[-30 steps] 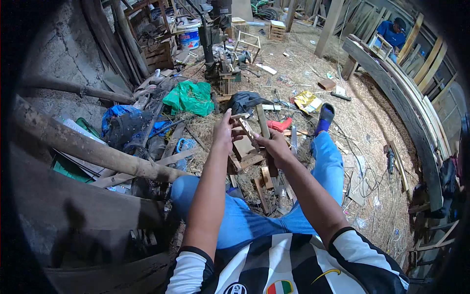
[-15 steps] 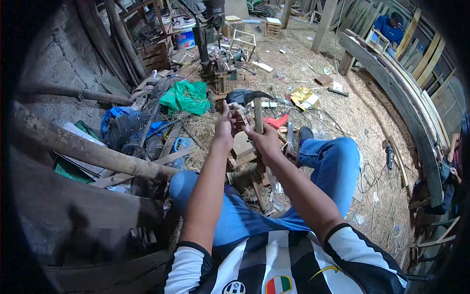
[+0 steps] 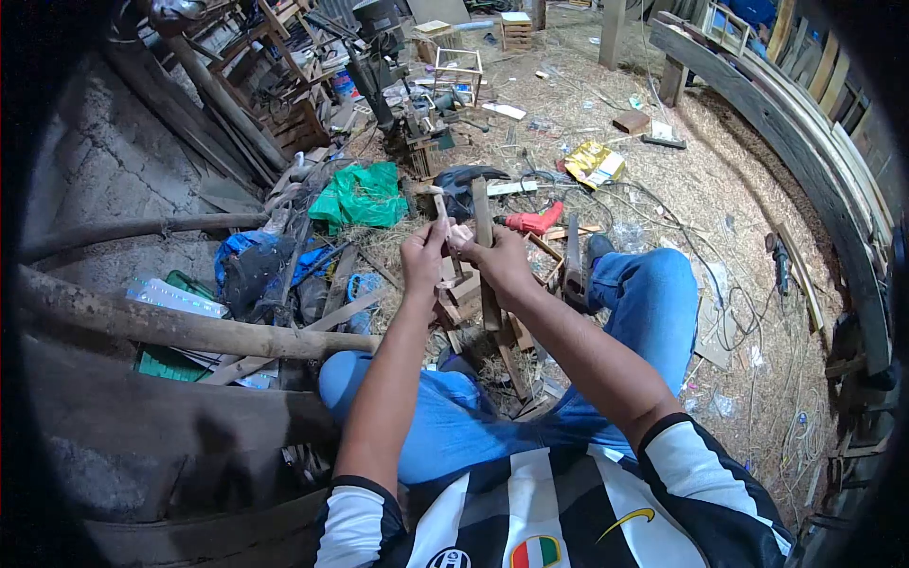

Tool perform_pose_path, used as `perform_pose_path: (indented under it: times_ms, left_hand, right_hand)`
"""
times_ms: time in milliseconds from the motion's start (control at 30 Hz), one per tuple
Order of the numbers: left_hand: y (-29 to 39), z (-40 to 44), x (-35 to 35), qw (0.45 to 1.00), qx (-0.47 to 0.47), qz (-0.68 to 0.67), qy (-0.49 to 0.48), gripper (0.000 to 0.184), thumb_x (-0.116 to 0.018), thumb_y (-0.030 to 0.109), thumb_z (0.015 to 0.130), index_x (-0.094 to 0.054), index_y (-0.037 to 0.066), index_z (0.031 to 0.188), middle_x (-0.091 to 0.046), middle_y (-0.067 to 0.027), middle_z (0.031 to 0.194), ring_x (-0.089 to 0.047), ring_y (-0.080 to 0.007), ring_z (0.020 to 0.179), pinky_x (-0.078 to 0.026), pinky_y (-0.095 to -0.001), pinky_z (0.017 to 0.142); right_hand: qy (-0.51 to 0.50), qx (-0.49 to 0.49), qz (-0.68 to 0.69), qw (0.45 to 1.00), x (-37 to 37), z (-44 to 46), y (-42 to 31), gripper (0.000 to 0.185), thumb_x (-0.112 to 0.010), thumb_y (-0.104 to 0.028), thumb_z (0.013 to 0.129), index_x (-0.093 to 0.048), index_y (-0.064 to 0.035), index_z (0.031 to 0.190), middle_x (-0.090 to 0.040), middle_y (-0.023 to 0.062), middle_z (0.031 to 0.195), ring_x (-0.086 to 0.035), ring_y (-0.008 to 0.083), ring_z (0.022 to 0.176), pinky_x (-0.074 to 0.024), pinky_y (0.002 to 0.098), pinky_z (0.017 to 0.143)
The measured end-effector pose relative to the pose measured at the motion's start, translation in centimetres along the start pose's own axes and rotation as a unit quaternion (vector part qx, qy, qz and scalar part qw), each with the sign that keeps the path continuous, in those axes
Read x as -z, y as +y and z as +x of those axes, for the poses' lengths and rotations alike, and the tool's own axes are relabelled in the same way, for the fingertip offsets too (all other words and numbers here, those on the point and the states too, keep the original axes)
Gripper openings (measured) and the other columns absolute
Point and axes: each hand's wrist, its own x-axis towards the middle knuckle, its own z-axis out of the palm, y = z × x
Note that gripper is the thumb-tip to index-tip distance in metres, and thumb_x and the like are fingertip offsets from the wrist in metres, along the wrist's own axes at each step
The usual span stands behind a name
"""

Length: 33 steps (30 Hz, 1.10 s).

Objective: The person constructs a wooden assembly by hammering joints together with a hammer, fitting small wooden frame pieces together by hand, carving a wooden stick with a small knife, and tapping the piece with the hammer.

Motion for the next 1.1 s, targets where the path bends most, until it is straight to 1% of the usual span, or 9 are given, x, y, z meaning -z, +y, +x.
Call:
perform_pose_path:
  times_ms: [67, 200, 433, 567, 600, 733, 800, 1000, 1100]
  left_hand:
    - [0.8, 0.0, 0.1, 0.999, 0.000, 0.020, 0.029, 0.030, -0.059, 0.026, 0.101, -0.069, -0.002, 0.106, -0.068, -0.0043, 0.083, -0.066, -0.0124, 0.067, -0.055, -0.0268, 0.065]
    - [4.7, -0.8, 0.2, 0.999, 0.047, 0.015, 0.000, 0.033, -0.058, 0.031, 0.101, -0.067, 0.000, 0.110, -0.064, -0.0028, 0.077, -0.064, -0.0132, 0.058, -0.055, -0.0287, 0.051]
    - [7.6, -1.1, 3.4, 0.989, 0.085, -0.100, -0.060, 0.037, -0.054, 0.031, 0.103, -0.060, -0.001, 0.120, -0.064, -0.0053, 0.080, -0.065, -0.0159, 0.058, -0.058, -0.0317, 0.055]
    - [8.4, -0.2, 4.2, 0.976, 0.101, -0.157, -0.112, 0.040, -0.054, 0.032, 0.103, -0.059, -0.003, 0.121, -0.064, -0.0057, 0.081, -0.064, -0.0157, 0.062, -0.057, -0.0312, 0.056]
    - [8.6, 0.1, 3.8, 0.973, 0.106, -0.164, -0.121, 0.035, -0.052, 0.033, 0.104, -0.060, 0.004, 0.122, -0.065, -0.0025, 0.078, -0.064, -0.0164, 0.057, -0.052, -0.0293, 0.049]
    - [8.6, 1.1, 2.4, 0.965, 0.133, -0.191, -0.121, 0.036, -0.051, 0.033, 0.104, -0.060, 0.002, 0.121, -0.065, -0.0036, 0.080, -0.063, -0.0179, 0.055, -0.051, -0.0289, 0.050]
    - [7.8, 2.0, 2.4, 0.954, 0.133, -0.192, -0.190, 0.038, -0.049, 0.033, 0.104, -0.059, 0.001, 0.122, -0.065, -0.0047, 0.080, -0.062, -0.0184, 0.054, -0.054, -0.0320, 0.053]
    - [6.1, 3.8, 0.7, 0.938, 0.174, -0.214, -0.209, 0.040, -0.049, 0.035, 0.104, -0.059, 0.000, 0.122, -0.063, -0.0064, 0.078, -0.062, -0.0203, 0.053, -0.057, -0.0398, 0.060]
    - [5.2, 4.8, 0.1, 0.938, 0.202, -0.177, -0.221, 0.045, -0.051, 0.035, 0.103, -0.055, -0.003, 0.127, -0.066, -0.0090, 0.086, -0.065, -0.0225, 0.062, -0.057, -0.0400, 0.065]
  right_hand:
    - [-0.017, 0.000, 0.037, 0.999, 0.0, 0.5, 0.6, 0.021, -0.074, -0.016, 0.089, -0.067, 0.0028, 0.097, -0.069, 0.0095, 0.080, -0.065, 0.0140, 0.068, -0.0558, 0.0305, 0.058]
    - [-0.052, -0.011, 0.124, 0.991, -0.4, -0.4, -1.6, 0.026, -0.075, -0.019, 0.090, -0.063, 0.0024, 0.098, -0.066, 0.0039, 0.079, -0.064, 0.0123, 0.070, -0.0552, 0.0286, 0.060]
    - [-0.009, 0.059, -0.076, 0.995, 0.3, -1.5, -4.6, 0.032, -0.071, -0.032, 0.093, -0.060, -0.0018, 0.088, -0.054, -0.0005, 0.064, -0.052, 0.0071, 0.051, -0.0415, 0.0259, 0.043]
    - [-0.015, 0.082, -0.061, 0.995, 1.1, -0.2, -5.7, 0.031, -0.070, -0.031, 0.094, -0.061, -0.0013, 0.093, -0.054, -0.0015, 0.064, -0.051, 0.0071, 0.051, -0.0414, 0.0254, 0.044]
    - [-0.020, 0.092, -0.043, 0.995, 1.3, 0.4, -6.0, 0.031, -0.070, -0.031, 0.095, -0.061, -0.0015, 0.094, -0.053, -0.0016, 0.064, -0.050, 0.0069, 0.051, -0.0409, 0.0253, 0.044]
    - [-0.010, 0.109, -0.017, 0.994, 2.0, 3.9, -8.0, 0.029, -0.069, -0.030, 0.095, -0.061, -0.0019, 0.098, -0.053, -0.0018, 0.065, -0.048, 0.0062, 0.052, -0.0390, 0.0245, 0.045]
    - [-0.025, 0.098, -0.023, 0.995, 2.8, 5.2, -8.5, 0.031, -0.071, -0.032, 0.094, -0.061, -0.0017, 0.096, -0.054, -0.0016, 0.067, -0.048, 0.0061, 0.054, -0.0377, 0.0237, 0.045]
    - [-0.077, 0.111, -0.018, 0.991, 3.7, 9.8, -7.2, 0.037, -0.073, -0.037, 0.091, -0.067, -0.0012, 0.100, -0.060, -0.0008, 0.073, -0.049, 0.0057, 0.054, -0.0365, 0.0236, 0.044]
    - [-0.103, 0.047, 0.017, 0.993, 4.2, 10.9, -6.5, 0.038, -0.073, -0.038, 0.091, -0.068, -0.0018, 0.104, -0.064, 0.0004, 0.075, -0.051, 0.0047, 0.054, -0.0377, 0.0236, 0.044]
